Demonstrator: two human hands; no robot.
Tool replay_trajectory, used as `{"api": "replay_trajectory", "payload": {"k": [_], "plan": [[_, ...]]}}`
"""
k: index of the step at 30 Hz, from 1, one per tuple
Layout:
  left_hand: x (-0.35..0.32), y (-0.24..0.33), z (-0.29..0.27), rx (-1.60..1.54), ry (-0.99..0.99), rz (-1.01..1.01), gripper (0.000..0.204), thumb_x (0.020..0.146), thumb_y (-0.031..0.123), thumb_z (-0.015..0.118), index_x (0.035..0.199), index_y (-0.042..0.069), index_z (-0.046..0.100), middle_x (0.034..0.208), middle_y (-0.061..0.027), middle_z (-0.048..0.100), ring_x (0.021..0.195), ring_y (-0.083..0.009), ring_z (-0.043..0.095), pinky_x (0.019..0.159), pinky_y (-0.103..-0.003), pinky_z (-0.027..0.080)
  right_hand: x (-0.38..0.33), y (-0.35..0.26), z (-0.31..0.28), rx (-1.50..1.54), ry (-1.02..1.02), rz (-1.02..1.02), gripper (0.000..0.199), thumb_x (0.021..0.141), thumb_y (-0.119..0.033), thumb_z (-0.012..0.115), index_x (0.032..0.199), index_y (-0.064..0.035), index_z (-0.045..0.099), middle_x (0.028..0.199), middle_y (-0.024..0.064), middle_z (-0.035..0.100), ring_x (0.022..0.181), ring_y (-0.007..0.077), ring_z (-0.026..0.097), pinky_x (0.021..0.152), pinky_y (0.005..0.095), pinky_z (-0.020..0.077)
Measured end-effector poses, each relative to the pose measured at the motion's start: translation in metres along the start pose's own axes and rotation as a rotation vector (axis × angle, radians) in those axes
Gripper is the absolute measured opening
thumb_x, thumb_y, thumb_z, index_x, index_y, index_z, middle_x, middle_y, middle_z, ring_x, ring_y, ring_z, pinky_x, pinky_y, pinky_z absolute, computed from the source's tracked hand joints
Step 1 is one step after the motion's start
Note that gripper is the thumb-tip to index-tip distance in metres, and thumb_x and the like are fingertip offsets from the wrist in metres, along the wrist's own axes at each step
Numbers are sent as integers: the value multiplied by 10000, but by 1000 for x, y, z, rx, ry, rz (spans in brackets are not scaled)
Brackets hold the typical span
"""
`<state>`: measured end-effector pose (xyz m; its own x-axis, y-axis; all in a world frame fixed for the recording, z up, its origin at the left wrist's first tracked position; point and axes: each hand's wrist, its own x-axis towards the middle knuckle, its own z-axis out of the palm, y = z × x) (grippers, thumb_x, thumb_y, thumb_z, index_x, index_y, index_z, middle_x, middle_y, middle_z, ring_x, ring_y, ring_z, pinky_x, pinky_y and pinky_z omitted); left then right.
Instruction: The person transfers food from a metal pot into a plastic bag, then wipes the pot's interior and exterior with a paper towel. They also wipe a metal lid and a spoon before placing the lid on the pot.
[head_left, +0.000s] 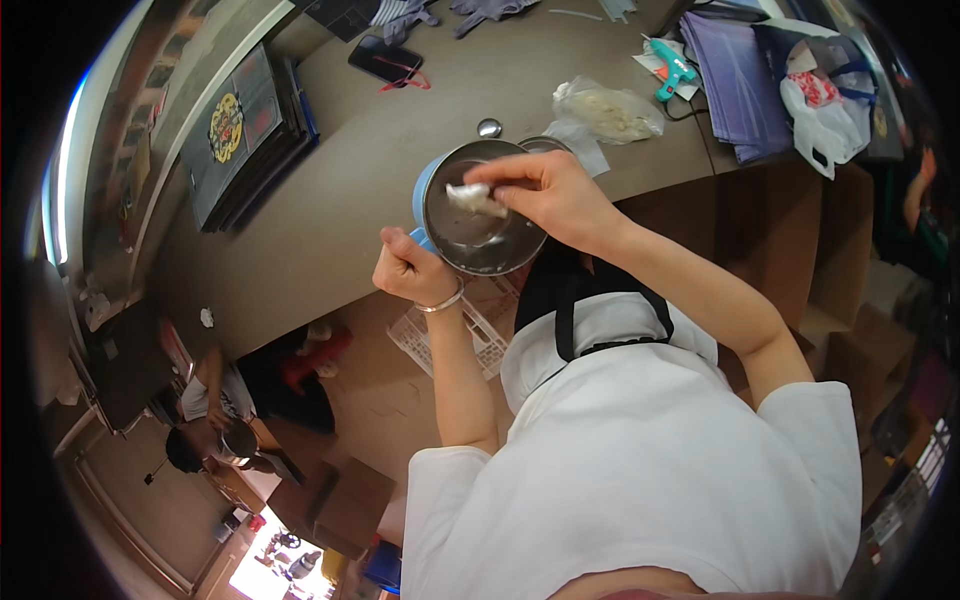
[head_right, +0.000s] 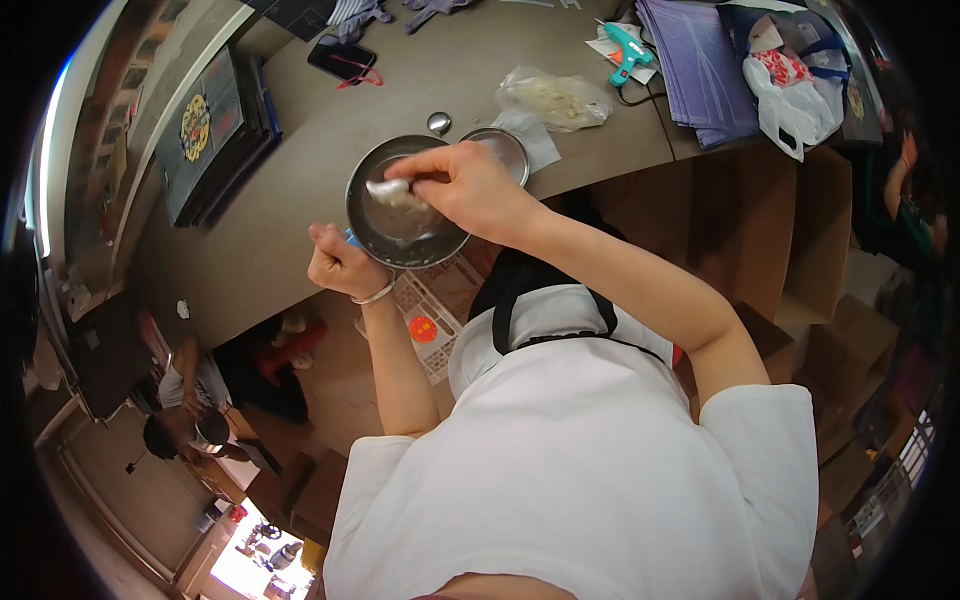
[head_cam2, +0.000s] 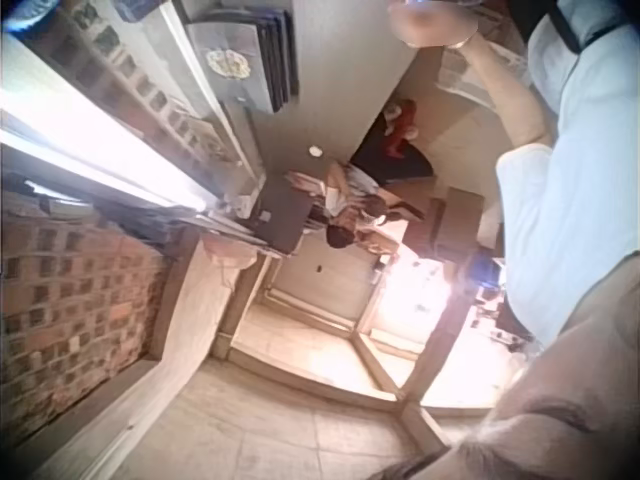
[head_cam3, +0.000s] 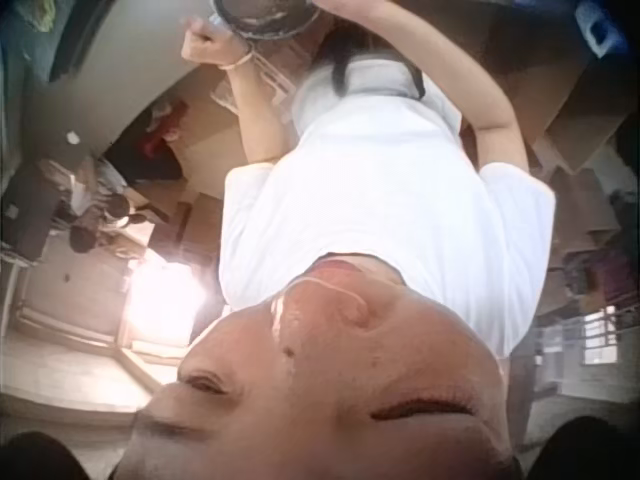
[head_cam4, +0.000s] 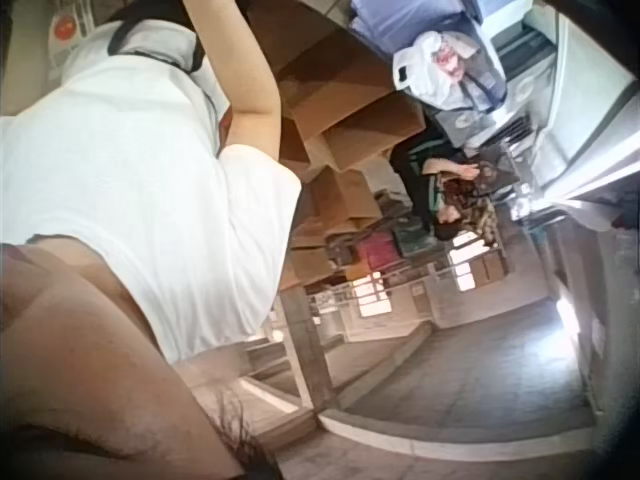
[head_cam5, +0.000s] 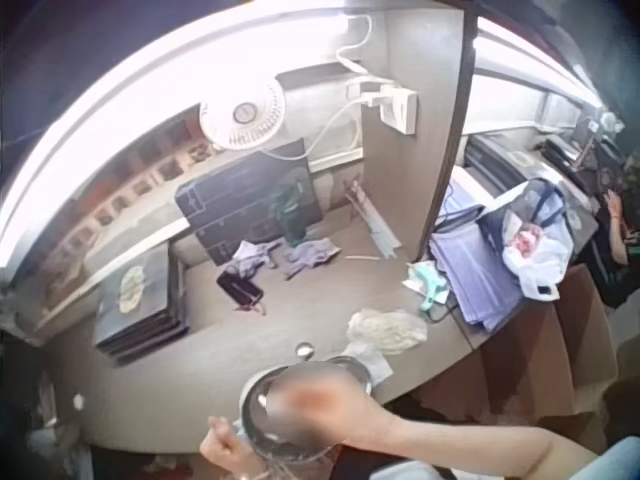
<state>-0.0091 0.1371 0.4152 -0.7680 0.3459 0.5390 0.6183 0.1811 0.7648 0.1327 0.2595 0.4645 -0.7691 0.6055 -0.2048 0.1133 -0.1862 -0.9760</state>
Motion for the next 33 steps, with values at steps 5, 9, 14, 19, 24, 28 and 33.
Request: {"api": "replay_trajectory", "payload": {"k": [5, 9, 14, 19, 24, 28, 33], "plan": [[0, 12, 8, -107, -22, -85, 547, 1024, 197, 432, 514, 41, 309, 477, 19, 327, 481, -73, 247, 453, -292, 183, 3, 23, 22, -511, 57, -549, 548, 750, 114, 466, 1294, 40, 474, 1101, 258, 582, 1079, 401, 551, 896, 419, 475], [10, 17, 10, -257, 37, -83, 527, 1021, 174, 416, 530, 23, 299, 488, 2, 317, 484, -96, 260, 450, -305, 188, -4, 17, 26, -310, -361, -401, 484, 717, 79, 493, 1188, 23, 589, 1060, 231, 644, 1005, 396, 604, 873, 421, 492], [12, 22, 9, -239, -13, 7, 545, 1031, 205, 398, 521, 66, 268, 476, 12, 299, 481, -84, 240, 459, -282, 192, 2, -13, -24, -595, -688, -158, 400, 714, 105, 482, 1046, 16, 686, 1036, 166, 691, 940, 327, 657, 839, 376, 513], [17, 26, 9, -142, 0, 26, 561, 1032, 224, 403, 511, 53, 283, 469, 14, 303, 482, -84, 246, 466, -280, 202, 3, -25, -29, -718, -205, -529, 281, 723, 58, 557, 968, 6, 684, 936, 148, 677, 867, 327, 652, 766, 410, 525], [16, 21, 7, -156, -6, 9, 525, 1012, 182, 422, 529, 10, 313, 478, -17, 307, 455, -101, 275, 439, -282, 211, -9, -2, -16, -768, -306, -574, 257, 726, 23, 581, 957, -21, 687, 869, 145, 675, 855, 343, 646, 783, 430, 518], [19, 25, 11, -156, -25, 54, 521, 1011, 174, 425, 529, 15, 305, 479, -16, 300, 455, -102, 271, 437, -289, 207, -11, -7, -26, -648, -561, -399, 261, 740, 4, 621, 997, -23, 657, 919, 132, 663, 884, 320, 637, 784, 402, 515], [9, 16, 12, -176, -87, 40, 517, 1009, 164, 429, 532, 18, 298, 477, -8, 291, 456, -98, 261, 436, -299, 191, -7, 0, -25, -766, -484, -356, 175, 757, -18, 630, 931, -31, 643, 873, 120, 644, 877, 308, 627, 747, 396, 516]]}}
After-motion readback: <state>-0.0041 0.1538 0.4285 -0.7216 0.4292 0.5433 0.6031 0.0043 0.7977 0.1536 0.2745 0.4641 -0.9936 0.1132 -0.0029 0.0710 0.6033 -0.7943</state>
